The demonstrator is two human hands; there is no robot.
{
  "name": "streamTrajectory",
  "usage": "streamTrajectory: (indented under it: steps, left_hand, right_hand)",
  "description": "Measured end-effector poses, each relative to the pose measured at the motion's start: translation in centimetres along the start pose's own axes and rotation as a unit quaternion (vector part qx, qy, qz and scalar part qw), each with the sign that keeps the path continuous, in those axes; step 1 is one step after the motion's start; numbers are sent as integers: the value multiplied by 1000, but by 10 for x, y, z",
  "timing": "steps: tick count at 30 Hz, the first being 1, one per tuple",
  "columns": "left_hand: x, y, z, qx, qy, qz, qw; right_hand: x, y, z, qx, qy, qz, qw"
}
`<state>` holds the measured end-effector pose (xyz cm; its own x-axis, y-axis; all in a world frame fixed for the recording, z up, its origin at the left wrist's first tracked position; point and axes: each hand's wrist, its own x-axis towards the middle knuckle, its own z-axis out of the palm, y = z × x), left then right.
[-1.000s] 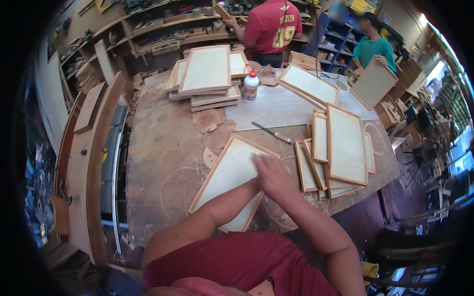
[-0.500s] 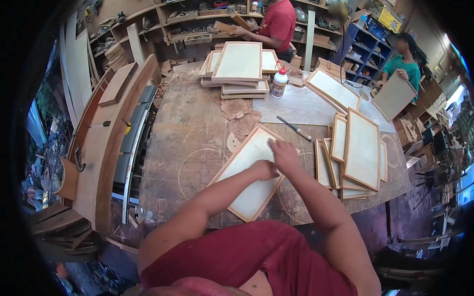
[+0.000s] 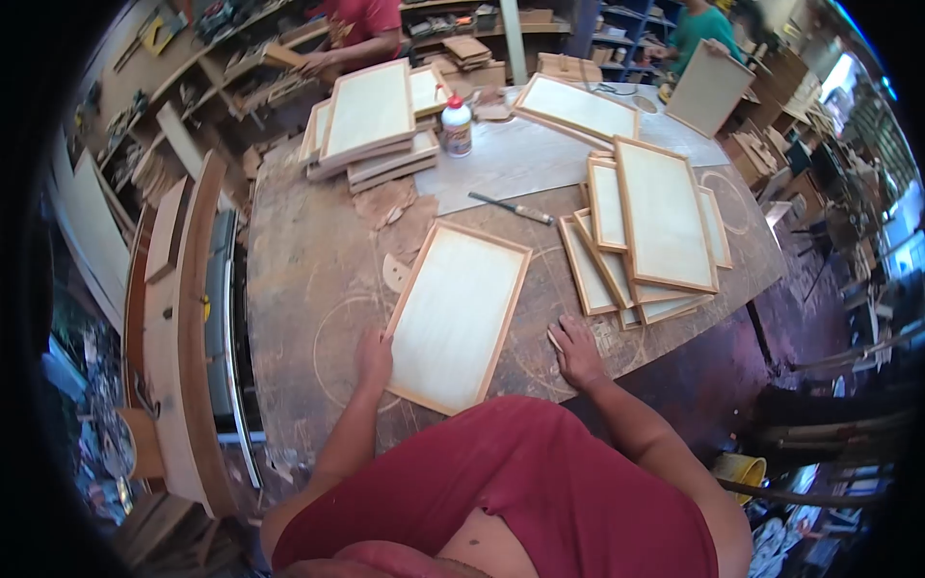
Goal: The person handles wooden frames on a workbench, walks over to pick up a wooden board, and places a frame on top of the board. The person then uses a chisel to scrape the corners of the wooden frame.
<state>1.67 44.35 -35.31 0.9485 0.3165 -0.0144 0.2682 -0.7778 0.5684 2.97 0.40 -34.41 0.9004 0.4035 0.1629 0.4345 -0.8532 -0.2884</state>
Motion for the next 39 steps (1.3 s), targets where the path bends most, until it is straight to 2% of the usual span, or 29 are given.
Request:
streamTrajectory:
  steps: [7,11,14,16,18,20,21,23,24,26,27,29,32,33,35,37,39]
  left_hand:
    - [-4,7,0,39,12,6,999]
    - [-13,13,11,45,2,17,999]
    - [-21,27,16,-6,-27,22,999]
    - [-27,39,23,-76,-37,10,996]
    - [-28,44,28,-109,-48,-27,993]
    - [-31,50,28,-199,-82,-75,974]
    - [-30,49,28,-200,-76,-80,974]
    - [-31,46,29,-340,-106,-107,928]
    - [-32,48,27,-341,-101,-112,928]
    - [-28,62,18,-504,-172,-215,818]
    - [-26,75,12,-507,-164,-218,818]
    - [-23,101,0,-507,-251,-144,812]
    - [-7,98,2,-491,-277,-100,820]
    - [-1,99,-6,-496,-272,-99,818]
    - [4,98,-39,-399,-260,-80,876]
    - [13,91,-67,-408,-233,-142,871]
    - [28,62,-70,-500,-191,-92,840]
  right_hand:
    - [-2,0,0,25,8,-3,1000]
    - [-2,-7,2,27,-27,-12,999]
    - [4,-20,10,38,-45,-55,997]
    - [10,-29,12,31,-30,-25,999]
    - [10,-27,13,1,-41,-52,998]
    - [10,-24,16,10,-47,-35,998]
    - [10,-24,17,20,-43,-29,998]
    - [11,-24,20,27,-41,-24,999]
    - [10,-25,19,33,-38,-10,999]
    - [10,-25,16,34,-47,-15,998]
    - [11,-25,17,34,-53,-14,998]
    - [12,-25,23,52,-43,0,998]
    - [9,-27,22,56,-35,11,998]
    - [11,-27,20,46,-34,8,998]
    - [10,-28,21,41,-32,5,999]
    - [10,-24,24,34,-15,-4,999]
    - [8,-21,27,30,-15,-9,999]
